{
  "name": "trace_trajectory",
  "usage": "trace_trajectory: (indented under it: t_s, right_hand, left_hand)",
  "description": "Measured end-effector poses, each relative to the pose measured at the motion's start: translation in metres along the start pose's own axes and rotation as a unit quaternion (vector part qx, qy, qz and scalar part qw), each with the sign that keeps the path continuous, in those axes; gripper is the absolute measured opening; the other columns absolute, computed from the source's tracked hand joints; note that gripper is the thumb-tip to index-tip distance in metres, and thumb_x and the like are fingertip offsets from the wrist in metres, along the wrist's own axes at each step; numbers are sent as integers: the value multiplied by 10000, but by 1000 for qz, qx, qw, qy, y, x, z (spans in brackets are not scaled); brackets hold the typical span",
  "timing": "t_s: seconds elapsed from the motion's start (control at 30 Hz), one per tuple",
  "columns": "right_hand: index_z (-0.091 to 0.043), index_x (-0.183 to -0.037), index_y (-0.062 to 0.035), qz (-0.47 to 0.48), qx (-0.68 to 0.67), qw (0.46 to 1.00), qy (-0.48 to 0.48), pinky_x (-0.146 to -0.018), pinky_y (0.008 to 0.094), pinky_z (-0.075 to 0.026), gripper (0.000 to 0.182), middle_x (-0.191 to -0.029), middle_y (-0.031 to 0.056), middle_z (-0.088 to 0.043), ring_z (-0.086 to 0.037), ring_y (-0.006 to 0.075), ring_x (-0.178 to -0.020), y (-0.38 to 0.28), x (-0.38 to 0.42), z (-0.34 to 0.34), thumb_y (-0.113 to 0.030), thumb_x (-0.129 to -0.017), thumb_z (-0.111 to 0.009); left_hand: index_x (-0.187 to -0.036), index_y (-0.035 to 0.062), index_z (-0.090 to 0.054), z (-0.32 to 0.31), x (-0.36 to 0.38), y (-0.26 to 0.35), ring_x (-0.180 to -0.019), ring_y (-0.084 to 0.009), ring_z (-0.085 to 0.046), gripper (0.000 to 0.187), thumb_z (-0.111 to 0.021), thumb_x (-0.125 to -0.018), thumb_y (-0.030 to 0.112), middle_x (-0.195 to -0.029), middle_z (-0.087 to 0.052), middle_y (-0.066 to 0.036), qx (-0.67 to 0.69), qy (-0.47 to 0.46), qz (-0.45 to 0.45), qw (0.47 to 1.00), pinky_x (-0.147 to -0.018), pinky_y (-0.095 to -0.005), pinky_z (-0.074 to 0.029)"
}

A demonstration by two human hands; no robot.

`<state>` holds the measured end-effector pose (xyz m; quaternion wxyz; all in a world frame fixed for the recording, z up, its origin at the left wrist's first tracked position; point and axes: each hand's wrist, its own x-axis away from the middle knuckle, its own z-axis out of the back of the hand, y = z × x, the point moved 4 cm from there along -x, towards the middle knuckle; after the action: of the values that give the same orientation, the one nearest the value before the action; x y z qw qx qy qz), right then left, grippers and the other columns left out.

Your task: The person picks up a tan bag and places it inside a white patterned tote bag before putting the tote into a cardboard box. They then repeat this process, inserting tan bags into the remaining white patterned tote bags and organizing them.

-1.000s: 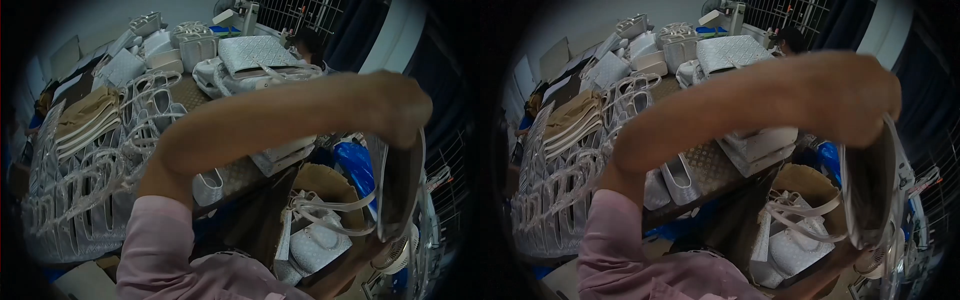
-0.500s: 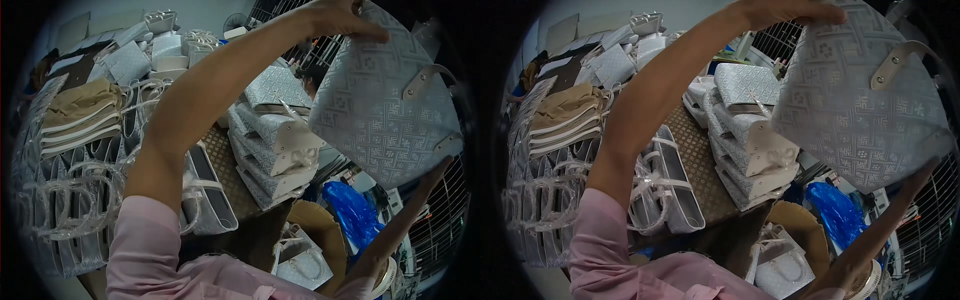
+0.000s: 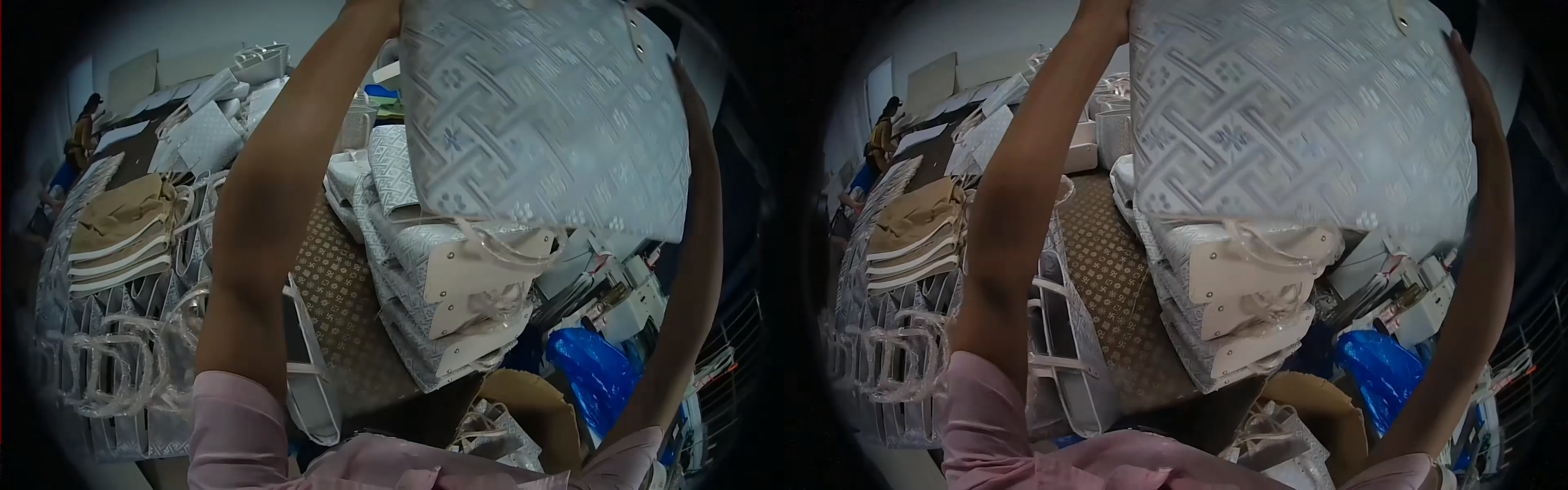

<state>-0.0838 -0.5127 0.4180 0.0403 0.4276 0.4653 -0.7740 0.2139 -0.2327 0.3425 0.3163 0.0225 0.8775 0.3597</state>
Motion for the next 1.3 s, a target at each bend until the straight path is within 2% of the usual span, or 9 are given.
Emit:
trace_trajectory:
  t_s: [0.23, 0.37, 0.53, 0.57, 0.73, 0.9, 0.97, 1.0, 1.3]
  right_hand:
    - [-512, -1265, -58, -231, 4, 960, -161, -848, 299, -474, 521, -1238, 102, -529, -549, 173, -1052, 220, -39, -41, -421, -893, -547]
    - [-487, -1271, 1, -367, -47, 880, -297, -905, 289, -450, 498, -1258, 127, -517, -537, 175, -1092, 364, 17, -43, -370, -938, -490]
    - [-476, -1268, 6, -366, -327, 845, -213, -871, 271, -465, 485, -1178, 110, -581, -591, 140, -1004, 384, 36, -50, -343, -932, -510]
    - [-367, -1355, 6, -375, -359, 830, -206, -950, 299, -422, 578, -1307, 137, -485, -518, 172, -1140, 397, 33, -47, -360, -929, -504]
    - [-369, -1350, 6, -374, -333, 850, -165, -957, 312, -412, 604, -1308, 137, -479, -506, 187, -1149, 448, 43, 17, -385, -913, -516]
    - [-371, -1345, 5, -359, -255, 890, -120, -965, 326, -402, 630, -1310, 137, -474, -493, 202, -1157, 465, 38, 73, -409, -897, -528]
    - [-372, -1343, 5, -348, -225, 903, -112, -968, 332, -399, 641, -1310, 136, -471, -489, 208, -1160, 463, 27, 85, -419, -891, -532]
    - [-373, -1342, 5, -343, -209, 909, -108, -970, 335, -397, 646, -1311, 136, -470, -486, 211, -1162, 464, 18, 89, -424, -887, -535]
    - [-377, -1334, 4, -334, -131, 930, -84, -983, 359, -379, 694, -1313, 136, -460, -464, 238, -1177, 497, 33, 82, -469, -859, -556]
  left_hand:
    - [-1119, -37, -552, 107, -5, -193, -891, -249, -628, 427, -470, -922, 333, -996, -634, -148, -127, 123, 228, 957, -779, -355, -521]
    - [-1257, -39, -441, 137, 80, -284, -949, -270, -598, 572, -450, -917, 421, -1133, -568, -189, -134, 37, 318, 938, -815, -387, -483]
    - [-1339, 16, -370, 136, 95, -281, -1104, -281, -525, 677, -363, -911, 541, -1232, -512, -191, -108, -10, 370, 923, -941, -459, -388]
    - [-1357, 44, -361, 137, 91, -279, -1154, -304, -492, 698, -344, -904, 574, -1261, -491, -196, -106, -26, 376, 920, -978, -507, -346]
    - [-1433, 80, -215, 144, 88, -291, -1317, -407, -262, 832, -210, -867, 689, -1436, -281, -221, -167, -15, 362, 917, -1008, -648, -139]
    - [-1419, 18, -209, 89, 136, -233, -1298, -354, -323, 835, -286, -878, 650, -1426, -297, -228, -193, 34, 365, 910, -1045, -525, -231]
    - [-1386, -20, -250, 82, 138, -231, -1235, -323, -408, 796, -384, -882, 581, -1369, -372, -226, -104, 44, 268, 957, -991, -455, -342]
    - [-1358, -21, -294, 70, 143, -218, -1125, -333, -499, 770, -456, -856, 540, -1297, -436, -216, -79, 101, 328, 936, -894, -458, -422]
    - [-1388, 3, -276, 83, 131, -240, -1210, -344, -423, 806, -434, -852, 583, -1358, -369, -233, -214, 137, 279, 926, -956, -461, -382]
